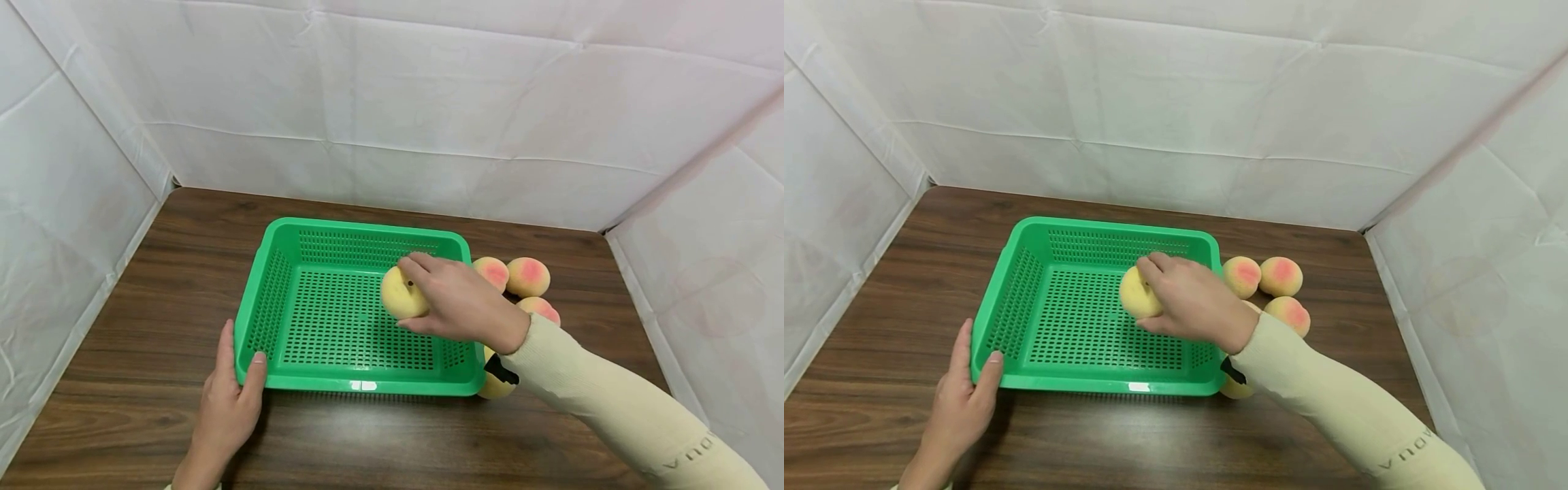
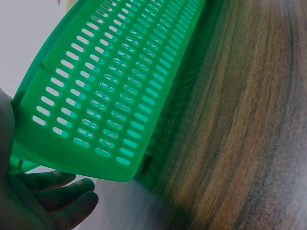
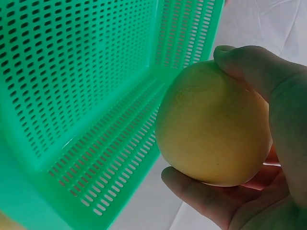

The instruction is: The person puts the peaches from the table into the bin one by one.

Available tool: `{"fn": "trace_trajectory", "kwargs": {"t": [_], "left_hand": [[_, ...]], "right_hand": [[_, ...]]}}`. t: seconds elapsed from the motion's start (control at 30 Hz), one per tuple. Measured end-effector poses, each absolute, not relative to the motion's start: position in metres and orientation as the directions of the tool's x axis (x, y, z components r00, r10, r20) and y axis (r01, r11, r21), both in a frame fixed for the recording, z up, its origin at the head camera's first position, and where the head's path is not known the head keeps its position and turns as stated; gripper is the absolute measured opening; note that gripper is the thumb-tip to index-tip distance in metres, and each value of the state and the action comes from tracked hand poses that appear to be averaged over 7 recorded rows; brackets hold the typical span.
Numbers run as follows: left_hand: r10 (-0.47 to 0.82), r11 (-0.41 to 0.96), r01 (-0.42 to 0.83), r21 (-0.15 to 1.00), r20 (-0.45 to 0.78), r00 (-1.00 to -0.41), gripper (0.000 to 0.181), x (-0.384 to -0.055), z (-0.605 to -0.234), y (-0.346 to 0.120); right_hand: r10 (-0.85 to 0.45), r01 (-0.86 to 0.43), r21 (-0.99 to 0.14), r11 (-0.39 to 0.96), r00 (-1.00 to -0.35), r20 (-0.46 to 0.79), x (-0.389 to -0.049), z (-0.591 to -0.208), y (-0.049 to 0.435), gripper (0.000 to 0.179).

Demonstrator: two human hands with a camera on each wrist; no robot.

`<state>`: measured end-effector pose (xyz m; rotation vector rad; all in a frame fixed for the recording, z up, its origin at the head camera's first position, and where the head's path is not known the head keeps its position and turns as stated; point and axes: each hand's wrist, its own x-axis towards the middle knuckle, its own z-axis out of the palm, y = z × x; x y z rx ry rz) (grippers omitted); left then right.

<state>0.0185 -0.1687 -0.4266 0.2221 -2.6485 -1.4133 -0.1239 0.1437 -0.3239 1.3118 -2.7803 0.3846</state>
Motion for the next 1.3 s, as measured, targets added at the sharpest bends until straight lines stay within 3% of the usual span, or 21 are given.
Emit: {"fn": "trace_trajectory", "kwargs": {"t": [0.87, 1.3], "left_hand": [[-0.206, 0.549, -0.084, 0.831, 0.038, -0.978, 0.072, 0.022, -0.424, -0.169], [-0.189, 0.549, -0.054, 0.834, 0.061, -0.98, 0.073, 0.018, -0.426, -0.169]], "right_hand": [[-0.807, -0.811, -0.174, 0.559, -0.58, 0.113, -0.132, -0.316, 0.095, 0.057], [-0.821, -0.818, -0.215, 0.534, -0.562, 0.102, -0.136, -0.319, 0.078, 0.054]]}}
